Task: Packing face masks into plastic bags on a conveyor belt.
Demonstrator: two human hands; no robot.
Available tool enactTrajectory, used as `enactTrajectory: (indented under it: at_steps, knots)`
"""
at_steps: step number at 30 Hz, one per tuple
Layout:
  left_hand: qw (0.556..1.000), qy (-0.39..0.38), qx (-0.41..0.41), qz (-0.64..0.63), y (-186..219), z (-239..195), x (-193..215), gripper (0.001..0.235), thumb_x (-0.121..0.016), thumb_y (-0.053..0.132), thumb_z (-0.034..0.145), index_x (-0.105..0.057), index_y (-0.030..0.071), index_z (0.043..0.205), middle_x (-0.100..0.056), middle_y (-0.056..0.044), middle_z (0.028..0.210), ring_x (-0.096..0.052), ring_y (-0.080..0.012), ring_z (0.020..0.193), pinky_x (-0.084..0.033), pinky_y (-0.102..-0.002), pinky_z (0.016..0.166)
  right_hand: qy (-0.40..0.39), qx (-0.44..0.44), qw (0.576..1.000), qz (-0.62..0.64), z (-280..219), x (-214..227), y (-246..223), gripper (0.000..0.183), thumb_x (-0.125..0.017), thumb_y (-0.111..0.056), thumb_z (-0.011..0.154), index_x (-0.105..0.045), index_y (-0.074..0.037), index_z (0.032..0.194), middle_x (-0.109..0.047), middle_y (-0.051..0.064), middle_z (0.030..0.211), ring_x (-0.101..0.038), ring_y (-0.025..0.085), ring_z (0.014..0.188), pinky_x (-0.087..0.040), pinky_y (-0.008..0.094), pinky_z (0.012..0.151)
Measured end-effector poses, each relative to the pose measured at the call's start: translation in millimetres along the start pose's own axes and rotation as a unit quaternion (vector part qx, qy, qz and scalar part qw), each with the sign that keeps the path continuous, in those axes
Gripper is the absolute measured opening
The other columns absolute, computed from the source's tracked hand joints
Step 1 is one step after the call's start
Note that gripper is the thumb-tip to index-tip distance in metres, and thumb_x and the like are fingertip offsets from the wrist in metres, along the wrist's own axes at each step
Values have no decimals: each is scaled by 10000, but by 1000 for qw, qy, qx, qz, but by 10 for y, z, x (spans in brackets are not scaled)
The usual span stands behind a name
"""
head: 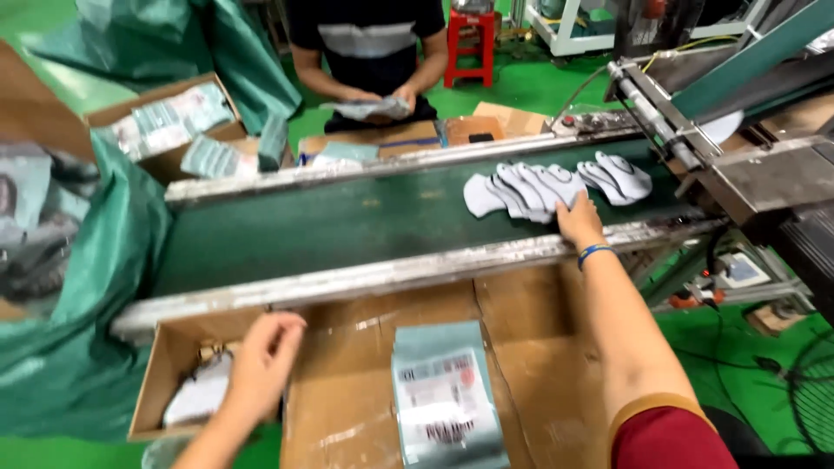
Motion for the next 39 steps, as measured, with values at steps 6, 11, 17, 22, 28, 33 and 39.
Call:
enactTrajectory:
  at_steps: [6, 11, 17, 22, 28, 33, 39]
  knots:
    - [980, -86, -156, 89, 453, 708, -715, 184, -655, 189, 908, -672, 54, 1032, -664, -106, 973, -643, -278, 907, -525, -387, 782, -59, 82, 993, -58, -288, -502, -817, 482, -598, -440, 948, -715, -13, 1137, -663, 281, 1165, -613, 458, 1110, -505, 538, 965]
    - [937, -74, -296, 171, 300, 1646, -1812, 422, -756, 257, 816, -647, 11, 1142, -622, -168, 1104, -566, -382, 1055, -487, -456, 883, -16, 142, 989, -35, -933, -190, -1861, 500, -626, -525, 917, -738, -76, 1107, -647, 194, 1101, -592, 404, 1044, -491, 519, 878]
    - [840, -172, -290, 424, -336, 2300, -3059, 159, -652, 166, 946, -743, 89, 1052, -736, -115, 1036, -695, -327, 1012, -553, -459, 884, 14, 126, 992, 9, -979, -13, -1974, 557, -641, -602, 917, -722, -72, 1066, -604, 156, 1066, -546, 369, 1030, -438, 502, 880]
    - [623, -296, -77, 720, 440, 2596, -2410, 301, -630, 264, 927, -783, 124, 1146, -769, -57, 1121, -727, -272, 951, -490, -482, 697, 42, 126, 991, 22, -971, 68, -1980, 516, -661, -576, 895, -724, -75, 1003, -602, 156, 1038, -549, 371, 1016, -442, 502, 867]
    - [859, -228, -200, 412, 383, 3478, -1991, 289, -619, 257, 942, -826, 57, 966, -758, -212, 899, -693, -320, 785, -523, -409, 744, 46, 93, 992, 70, -939, -153, -1802, 259, -602, -268, 949, -676, -49, 1067, -642, 169, 1069, -566, 388, 1061, -449, 518, 912]
    - [975, -151, 81, -142, 294, 2842, -2678, 268, -591, 229, 924, -685, -22, 910, -695, -170, 767, -673, -248, 606, -567, -385, 545, 69, 48, 982, 169, -942, -110, -1719, 287, -512, -76, 920, -593, 40, 1169, -652, 232, 1138, -551, 441, 1137, -438, 531, 969]
    - [985, -24, 72, 153, 368, 2159, -2643, 624, -576, 547, 914, -699, -57, 1004, -683, -247, 995, -657, -392, 914, -519, -490, 784, 119, 53, 969, 210, -905, -173, -1611, 304, -517, -96, 956, -583, 75, 1199, -639, 291, 1191, -531, 479, 1184, -414, 536, 1044]
Point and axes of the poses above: each hand's wrist, its own z-axis towards the middle knuckle, its own x-axis out of the back of the hand, y = z × x, the point moved 6 cm from there along z, towards the middle knuckle
